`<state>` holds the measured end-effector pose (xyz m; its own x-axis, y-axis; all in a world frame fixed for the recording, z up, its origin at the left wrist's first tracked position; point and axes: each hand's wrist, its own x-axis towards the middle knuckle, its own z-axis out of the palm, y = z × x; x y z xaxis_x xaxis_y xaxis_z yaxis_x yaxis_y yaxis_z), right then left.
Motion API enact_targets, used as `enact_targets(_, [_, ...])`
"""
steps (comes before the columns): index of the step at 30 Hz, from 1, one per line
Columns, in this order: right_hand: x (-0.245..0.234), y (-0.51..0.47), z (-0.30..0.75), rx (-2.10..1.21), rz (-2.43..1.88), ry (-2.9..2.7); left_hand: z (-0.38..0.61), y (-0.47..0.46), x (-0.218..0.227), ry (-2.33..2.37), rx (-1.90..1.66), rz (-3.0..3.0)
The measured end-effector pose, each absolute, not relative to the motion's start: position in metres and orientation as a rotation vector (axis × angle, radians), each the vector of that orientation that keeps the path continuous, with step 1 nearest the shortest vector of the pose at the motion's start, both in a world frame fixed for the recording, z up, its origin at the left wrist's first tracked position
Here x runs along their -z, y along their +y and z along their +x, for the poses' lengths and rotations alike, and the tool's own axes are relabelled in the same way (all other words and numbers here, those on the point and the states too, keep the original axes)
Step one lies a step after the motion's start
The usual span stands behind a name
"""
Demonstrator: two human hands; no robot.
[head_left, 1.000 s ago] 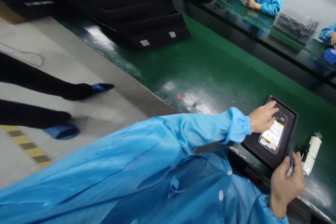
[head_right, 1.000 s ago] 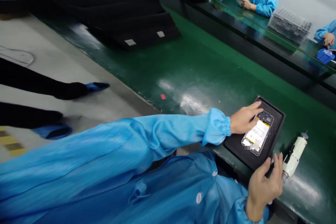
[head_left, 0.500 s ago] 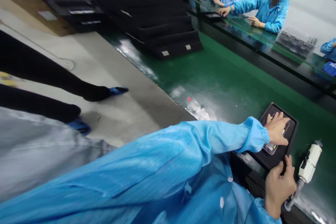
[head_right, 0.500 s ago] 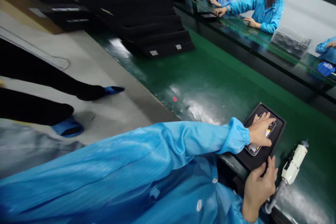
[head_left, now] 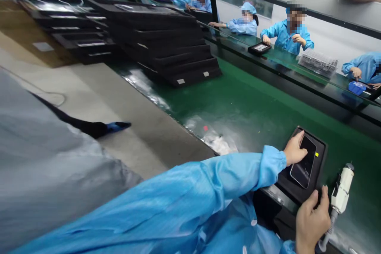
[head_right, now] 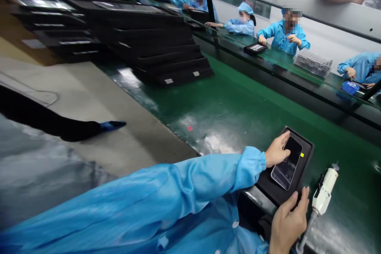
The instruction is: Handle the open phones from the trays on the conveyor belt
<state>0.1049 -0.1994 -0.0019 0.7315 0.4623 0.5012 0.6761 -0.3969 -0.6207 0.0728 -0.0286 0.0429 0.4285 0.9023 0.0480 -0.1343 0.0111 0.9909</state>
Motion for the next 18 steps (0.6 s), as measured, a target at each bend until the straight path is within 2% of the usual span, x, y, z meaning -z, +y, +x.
enact_targets(4, [0.005,-0.202,0.107,0.186,-2.098,-0.873,0.027,-0.028,-0.058,0.889,-0.943,1.833])
enact_targets(6, [0.006,-0.196,0.105,0.148,-2.089,-0.901,0.001,-0.027,-0.06,1.008,-0.694,2.103])
enact_targets(9, [0.001,-0.172,0.089,0.037,-2.02,-1.043,-0.031,-0.025,-0.051,1.061,-0.417,2.196])
enact_targets(15, [-0.027,-0.109,0.035,-0.267,-1.876,-1.551,-0.12,0.028,-0.045,1.489,-0.727,1.986])
enact_targets(18, [-0.043,-0.106,0.037,-0.186,-1.842,-1.641,-0.162,0.058,-0.07,1.624,-0.866,1.817])
